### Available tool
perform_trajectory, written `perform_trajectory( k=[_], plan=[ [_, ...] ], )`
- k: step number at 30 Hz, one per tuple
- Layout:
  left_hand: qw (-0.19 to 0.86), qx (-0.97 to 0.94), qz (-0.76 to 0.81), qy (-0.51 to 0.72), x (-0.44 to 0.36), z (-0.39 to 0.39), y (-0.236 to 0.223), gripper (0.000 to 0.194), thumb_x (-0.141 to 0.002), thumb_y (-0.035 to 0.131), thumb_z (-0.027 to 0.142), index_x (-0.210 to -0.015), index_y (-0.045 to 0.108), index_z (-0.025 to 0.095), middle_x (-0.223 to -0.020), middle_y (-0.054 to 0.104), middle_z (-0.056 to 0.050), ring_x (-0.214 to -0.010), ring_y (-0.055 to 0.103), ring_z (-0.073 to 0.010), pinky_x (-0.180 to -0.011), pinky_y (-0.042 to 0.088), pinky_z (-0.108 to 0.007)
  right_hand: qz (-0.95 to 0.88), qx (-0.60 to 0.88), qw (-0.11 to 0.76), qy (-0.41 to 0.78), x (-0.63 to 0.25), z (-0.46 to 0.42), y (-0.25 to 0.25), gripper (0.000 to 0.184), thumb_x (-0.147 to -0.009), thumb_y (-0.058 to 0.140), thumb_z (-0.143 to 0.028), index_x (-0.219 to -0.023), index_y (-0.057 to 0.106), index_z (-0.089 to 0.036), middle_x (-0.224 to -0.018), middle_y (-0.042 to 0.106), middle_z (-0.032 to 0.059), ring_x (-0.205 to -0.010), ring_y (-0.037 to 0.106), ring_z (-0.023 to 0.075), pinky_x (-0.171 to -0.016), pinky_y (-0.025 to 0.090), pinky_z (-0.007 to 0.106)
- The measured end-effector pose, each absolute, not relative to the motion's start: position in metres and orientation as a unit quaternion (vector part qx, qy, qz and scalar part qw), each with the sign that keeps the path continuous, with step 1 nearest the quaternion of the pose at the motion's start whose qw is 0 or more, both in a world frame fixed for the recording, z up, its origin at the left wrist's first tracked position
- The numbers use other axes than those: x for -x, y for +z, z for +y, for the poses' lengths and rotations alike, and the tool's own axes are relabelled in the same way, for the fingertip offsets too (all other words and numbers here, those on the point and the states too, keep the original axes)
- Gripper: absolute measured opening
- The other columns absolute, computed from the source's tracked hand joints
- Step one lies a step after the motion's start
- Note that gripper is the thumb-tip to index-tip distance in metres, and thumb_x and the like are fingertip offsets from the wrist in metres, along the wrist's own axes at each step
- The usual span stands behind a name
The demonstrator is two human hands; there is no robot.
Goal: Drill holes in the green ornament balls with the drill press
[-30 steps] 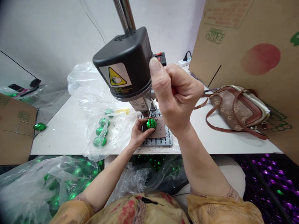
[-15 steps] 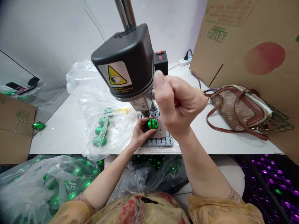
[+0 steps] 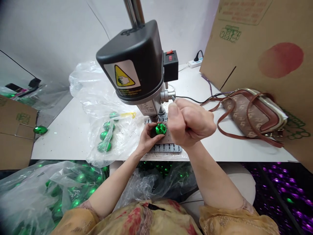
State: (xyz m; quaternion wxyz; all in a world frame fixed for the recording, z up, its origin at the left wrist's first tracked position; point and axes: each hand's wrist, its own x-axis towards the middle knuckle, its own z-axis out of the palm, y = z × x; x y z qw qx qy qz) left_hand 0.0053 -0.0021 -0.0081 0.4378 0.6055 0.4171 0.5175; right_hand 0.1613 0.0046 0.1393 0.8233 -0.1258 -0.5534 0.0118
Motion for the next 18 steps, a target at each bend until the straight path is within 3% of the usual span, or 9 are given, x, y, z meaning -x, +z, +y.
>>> perform_trajectory(
  k=[18],
  plan=[
    [0.431, -0.61, 0.408, 0.525, -0.006, -0.002, -0.01, 0.051, -0.072, 0.085, 0.035, -0.114, 0.058, 0.022, -0.122, 0.064, -0.008, -0.116, 0.061, -0.0236, -0.104, 0.047, -0.042, -0.574, 0.116, 0.81, -0.022, -0.166, 0.009, 0.115, 0.046, -0.078, 0.053, -0.015, -0.053, 0.015, -0.017, -0.041, 0.026, -0.0048, -0.036, 0.026, 0.0058, -0.039, 0.027, 0.027]
  ],
)
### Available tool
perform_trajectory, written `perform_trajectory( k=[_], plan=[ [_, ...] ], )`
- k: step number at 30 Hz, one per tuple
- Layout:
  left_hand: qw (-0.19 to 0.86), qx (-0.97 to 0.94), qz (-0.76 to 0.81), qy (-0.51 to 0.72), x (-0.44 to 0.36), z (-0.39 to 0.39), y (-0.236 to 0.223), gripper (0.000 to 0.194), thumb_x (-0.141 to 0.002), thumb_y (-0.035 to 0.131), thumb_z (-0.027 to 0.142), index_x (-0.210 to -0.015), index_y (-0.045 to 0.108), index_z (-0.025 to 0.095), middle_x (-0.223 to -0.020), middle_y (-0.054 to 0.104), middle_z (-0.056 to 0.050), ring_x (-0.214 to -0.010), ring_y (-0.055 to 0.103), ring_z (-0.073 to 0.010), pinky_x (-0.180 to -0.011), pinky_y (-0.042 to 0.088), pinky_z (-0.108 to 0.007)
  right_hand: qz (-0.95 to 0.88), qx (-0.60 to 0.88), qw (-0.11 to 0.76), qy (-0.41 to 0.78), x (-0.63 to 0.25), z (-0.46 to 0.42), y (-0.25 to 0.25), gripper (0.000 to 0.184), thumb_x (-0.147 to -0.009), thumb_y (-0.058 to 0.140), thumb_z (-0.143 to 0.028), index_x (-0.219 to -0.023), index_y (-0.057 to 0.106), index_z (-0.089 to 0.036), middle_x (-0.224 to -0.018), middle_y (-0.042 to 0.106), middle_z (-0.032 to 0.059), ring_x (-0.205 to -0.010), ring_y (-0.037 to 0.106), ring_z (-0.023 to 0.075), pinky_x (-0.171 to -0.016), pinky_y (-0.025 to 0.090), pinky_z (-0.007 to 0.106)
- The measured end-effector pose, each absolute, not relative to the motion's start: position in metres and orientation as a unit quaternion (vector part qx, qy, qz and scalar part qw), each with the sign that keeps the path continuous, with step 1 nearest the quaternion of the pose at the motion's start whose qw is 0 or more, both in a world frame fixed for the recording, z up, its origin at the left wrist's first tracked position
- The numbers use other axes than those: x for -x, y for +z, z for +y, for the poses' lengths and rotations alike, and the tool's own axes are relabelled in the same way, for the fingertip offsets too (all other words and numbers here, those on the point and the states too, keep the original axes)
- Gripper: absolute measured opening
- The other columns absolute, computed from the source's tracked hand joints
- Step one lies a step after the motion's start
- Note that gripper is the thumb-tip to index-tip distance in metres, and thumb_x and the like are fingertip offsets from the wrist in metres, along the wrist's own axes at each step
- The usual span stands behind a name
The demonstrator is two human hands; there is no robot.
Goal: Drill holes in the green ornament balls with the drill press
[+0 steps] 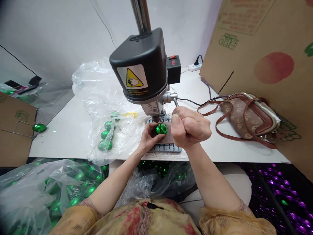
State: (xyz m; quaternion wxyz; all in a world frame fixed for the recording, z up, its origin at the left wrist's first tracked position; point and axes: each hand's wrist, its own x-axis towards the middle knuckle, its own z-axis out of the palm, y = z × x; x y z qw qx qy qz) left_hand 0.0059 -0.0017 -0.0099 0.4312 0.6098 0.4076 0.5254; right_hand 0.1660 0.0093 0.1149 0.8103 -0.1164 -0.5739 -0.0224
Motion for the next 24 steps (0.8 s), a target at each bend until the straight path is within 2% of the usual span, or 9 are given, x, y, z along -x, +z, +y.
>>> perform_trajectory(
  k=[5, 8, 10, 15, 20, 22, 24],
  plan=[
    [0.428, -0.605, 0.415, 0.528, -0.007, -0.002, -0.009, 0.052, -0.071, 0.085, 0.036, -0.113, 0.059, 0.021, -0.122, 0.065, -0.009, -0.115, 0.061, -0.0243, -0.102, 0.047, -0.042, -0.572, 0.102, 0.814, -0.01, -0.163, 0.005, 0.123, 0.045, -0.078, 0.054, -0.009, -0.052, 0.018, -0.017, -0.043, 0.028, -0.0056, -0.037, 0.028, 0.0042, -0.04, 0.027, 0.026],
    [0.432, -0.597, 0.42, 0.529, -0.009, -0.001, -0.009, 0.054, -0.07, 0.086, 0.036, -0.114, 0.059, 0.021, -0.12, 0.065, -0.009, -0.115, 0.062, -0.0249, -0.101, 0.048, -0.043, -0.501, 0.195, 0.841, 0.066, -0.158, 0.006, 0.154, 0.047, -0.085, 0.055, -0.018, -0.05, 0.023, -0.017, -0.042, 0.027, -0.0056, -0.038, 0.028, 0.0038, -0.04, 0.024, 0.026],
    [0.42, -0.591, 0.433, 0.535, -0.012, -0.003, -0.005, 0.052, -0.071, 0.085, 0.034, -0.113, 0.059, 0.021, -0.118, 0.065, -0.008, -0.112, 0.062, -0.0245, -0.099, 0.049, -0.042, -0.491, 0.216, 0.836, 0.115, -0.156, 0.012, 0.178, 0.048, -0.084, 0.061, -0.023, -0.048, 0.029, -0.018, -0.039, 0.03, -0.0059, -0.037, 0.028, 0.0042, -0.039, 0.02, 0.026],
    [0.289, -0.625, 0.473, 0.55, -0.007, -0.044, 0.011, 0.036, -0.076, 0.077, 0.029, -0.105, 0.058, 0.022, -0.107, 0.064, -0.007, -0.102, 0.063, -0.0233, -0.09, 0.051, -0.039, -0.509, 0.239, 0.813, 0.155, -0.16, 0.026, 0.205, 0.045, -0.084, 0.062, -0.024, -0.049, 0.033, -0.02, -0.04, 0.031, -0.0066, -0.034, 0.028, 0.0037, -0.036, 0.019, 0.025],
    [0.263, -0.816, 0.35, 0.378, 0.021, -0.115, -0.004, 0.034, -0.078, 0.075, 0.031, -0.11, 0.066, 0.03, -0.11, 0.07, -0.008, -0.097, 0.067, -0.0267, -0.083, 0.055, -0.043, -0.511, 0.22, 0.818, 0.146, -0.16, 0.024, 0.201, 0.042, -0.084, 0.061, -0.026, -0.052, 0.035, -0.021, -0.041, 0.034, -0.0059, -0.033, 0.029, 0.0062, -0.036, 0.019, 0.028],
    [0.254, -0.855, 0.327, 0.312, 0.034, -0.133, -0.016, 0.038, -0.077, 0.077, 0.033, -0.114, 0.068, 0.038, -0.119, 0.07, -0.006, -0.104, 0.067, -0.0286, -0.09, 0.056, -0.045, -0.499, 0.221, 0.826, 0.14, -0.158, 0.021, 0.202, 0.041, -0.082, 0.063, -0.027, -0.05, 0.038, -0.021, -0.04, 0.034, -0.0054, -0.033, 0.03, 0.0069, -0.037, 0.017, 0.03],
    [0.228, -0.866, 0.317, 0.313, 0.048, -0.139, -0.022, 0.048, -0.073, 0.081, 0.036, -0.119, 0.066, 0.041, -0.126, 0.069, -0.005, -0.112, 0.066, -0.0304, -0.097, 0.054, -0.047, -0.481, 0.242, 0.828, 0.158, -0.157, 0.019, 0.203, 0.039, -0.08, 0.064, -0.029, -0.05, 0.041, -0.022, -0.041, 0.035, -0.0045, -0.034, 0.032, 0.0074, -0.039, 0.016, 0.031]
  ],
)
